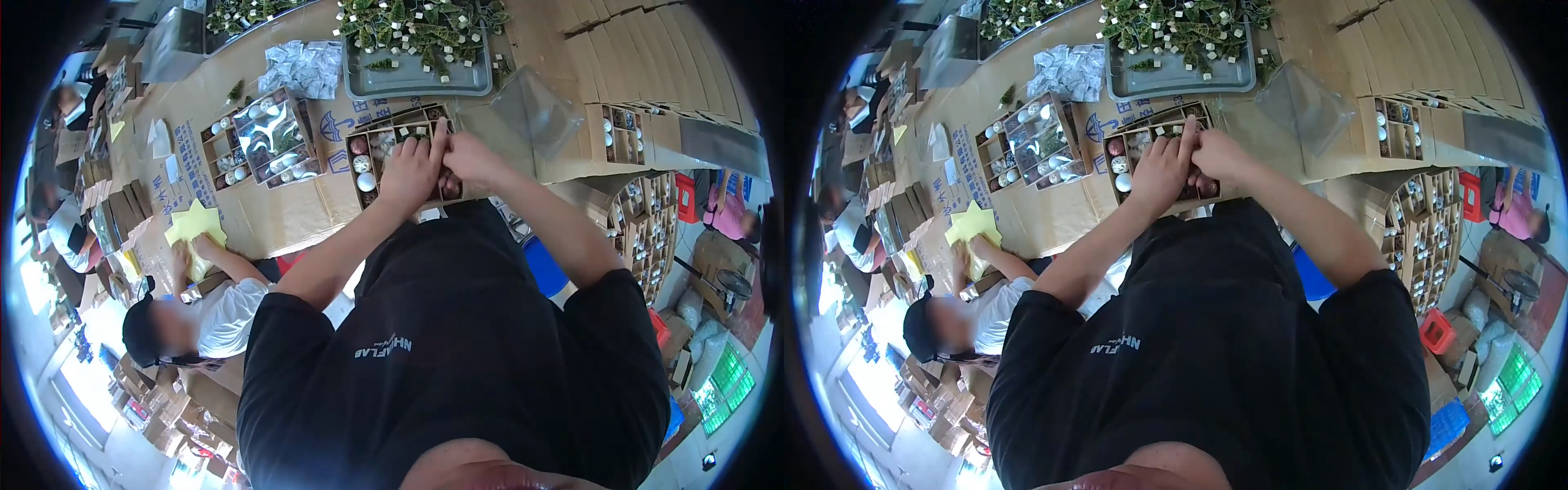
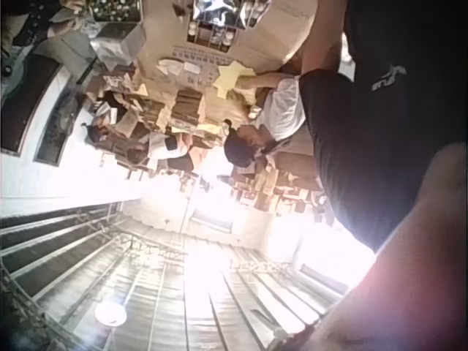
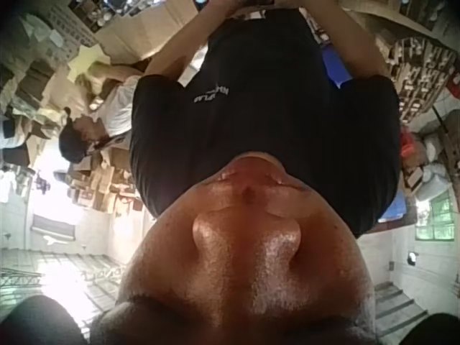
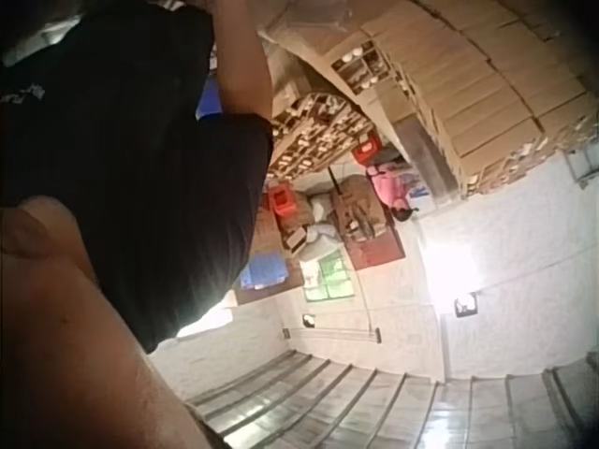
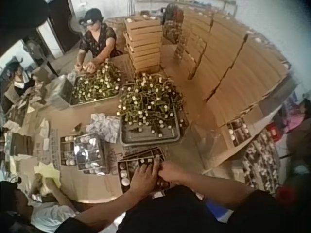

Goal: Packing small artificial plants and decorative items into a wooden display box.

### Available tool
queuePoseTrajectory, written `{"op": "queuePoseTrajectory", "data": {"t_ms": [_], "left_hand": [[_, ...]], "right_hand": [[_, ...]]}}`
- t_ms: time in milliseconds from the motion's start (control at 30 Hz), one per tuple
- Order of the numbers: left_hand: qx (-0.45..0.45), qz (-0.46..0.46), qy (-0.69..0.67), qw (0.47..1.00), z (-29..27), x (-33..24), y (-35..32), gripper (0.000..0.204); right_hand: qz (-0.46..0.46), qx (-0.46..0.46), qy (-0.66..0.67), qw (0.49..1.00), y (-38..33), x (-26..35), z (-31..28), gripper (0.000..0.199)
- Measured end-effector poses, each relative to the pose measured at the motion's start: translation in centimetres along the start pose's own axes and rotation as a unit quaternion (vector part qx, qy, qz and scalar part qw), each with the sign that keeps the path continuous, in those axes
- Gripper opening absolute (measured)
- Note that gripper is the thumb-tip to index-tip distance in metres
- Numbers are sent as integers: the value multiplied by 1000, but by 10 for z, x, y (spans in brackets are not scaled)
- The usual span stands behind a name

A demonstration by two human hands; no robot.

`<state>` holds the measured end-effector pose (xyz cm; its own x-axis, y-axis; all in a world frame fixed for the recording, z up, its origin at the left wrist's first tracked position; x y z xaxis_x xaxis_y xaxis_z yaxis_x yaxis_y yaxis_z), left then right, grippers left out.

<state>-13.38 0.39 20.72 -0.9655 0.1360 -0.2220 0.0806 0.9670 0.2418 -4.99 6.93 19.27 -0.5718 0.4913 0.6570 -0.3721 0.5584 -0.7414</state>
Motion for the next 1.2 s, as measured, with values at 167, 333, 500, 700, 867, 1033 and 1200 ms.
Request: {"op": "queuePoseTrajectory", "data": {"t_ms": [167, 333, 500, 700, 867, 1033, 1200], "left_hand": [[-17, -189, -70, 979, 2, -10, -6, 87], [-79, -145, -81, 983, -13, -16, -23, 84], [26, -68, -46, 996, 13, -16, -50, 69], [48, -62, -27, 997, 29, -22, -55, 71], [-19, -93, -74, 993, 16, -21, -53, 71], [19, -92, -116, 989, 20, -9, -49, 71], [-55, -172, -71, 981, 4, 6, -47, 76]], "right_hand": [[-279, 62, -331, 899, 47, 38, -8, 12], [-299, 172, -428, 835, 72, 59, 21, 9], [-485, 156, -466, 724, 73, 57, 53, 12], [-504, 90, -423, 747, 68, 29, 35, 12], [-458, 54, -456, 762, 64, 35, 28, 21], [-462, 34, -493, 736, 63, 42, 34, 24], [-456, 94, -457, 758, 102, 94, 46, 19]]}}
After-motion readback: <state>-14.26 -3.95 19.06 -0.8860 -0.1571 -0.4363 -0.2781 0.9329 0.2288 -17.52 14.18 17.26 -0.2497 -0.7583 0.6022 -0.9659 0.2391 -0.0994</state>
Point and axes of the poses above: each hand's wrist, its own y-axis towards the middle knuckle, its own z-axis out of the palm, x = y × z, the point moved 5 cm from there along y, towards the middle knuckle, and after that the axes turned 15 degrees about -x, right-handed, at the moved point
